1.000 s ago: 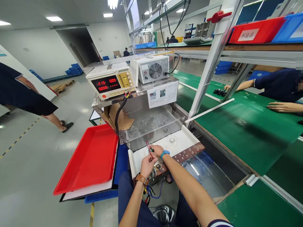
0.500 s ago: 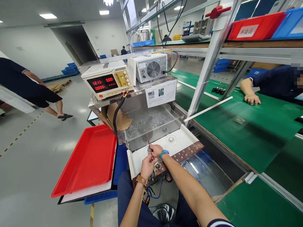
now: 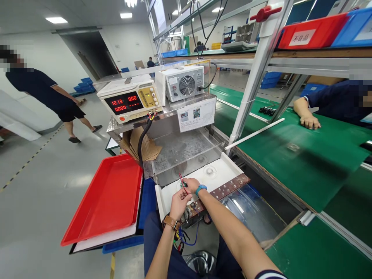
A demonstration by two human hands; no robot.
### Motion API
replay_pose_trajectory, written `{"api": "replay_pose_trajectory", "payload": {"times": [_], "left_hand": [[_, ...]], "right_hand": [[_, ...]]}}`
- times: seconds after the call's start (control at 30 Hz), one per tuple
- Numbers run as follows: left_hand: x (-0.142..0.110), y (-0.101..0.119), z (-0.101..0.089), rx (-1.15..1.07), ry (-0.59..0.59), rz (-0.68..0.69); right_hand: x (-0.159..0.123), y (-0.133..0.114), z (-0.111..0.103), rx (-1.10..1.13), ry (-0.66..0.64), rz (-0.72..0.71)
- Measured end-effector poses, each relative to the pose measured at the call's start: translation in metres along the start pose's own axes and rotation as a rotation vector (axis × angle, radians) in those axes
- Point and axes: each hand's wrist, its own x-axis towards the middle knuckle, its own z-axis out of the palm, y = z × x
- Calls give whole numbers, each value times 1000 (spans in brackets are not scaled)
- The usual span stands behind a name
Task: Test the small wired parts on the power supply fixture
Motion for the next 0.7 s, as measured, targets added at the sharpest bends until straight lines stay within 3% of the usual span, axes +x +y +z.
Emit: {"api": "replay_pose_trajectory", "payload": {"times": [0.47,0.57,0.7], "left_hand": [[-46,50,2,-486,-111,-98],[-38,44,2,-366,-79,-61],[-16,22,1,153,19,22]], "right_hand": [[-3,3,2,53,56,-44],[-2,4,4,48,55,-38],[-1,2,4,37,51,-16]]}}
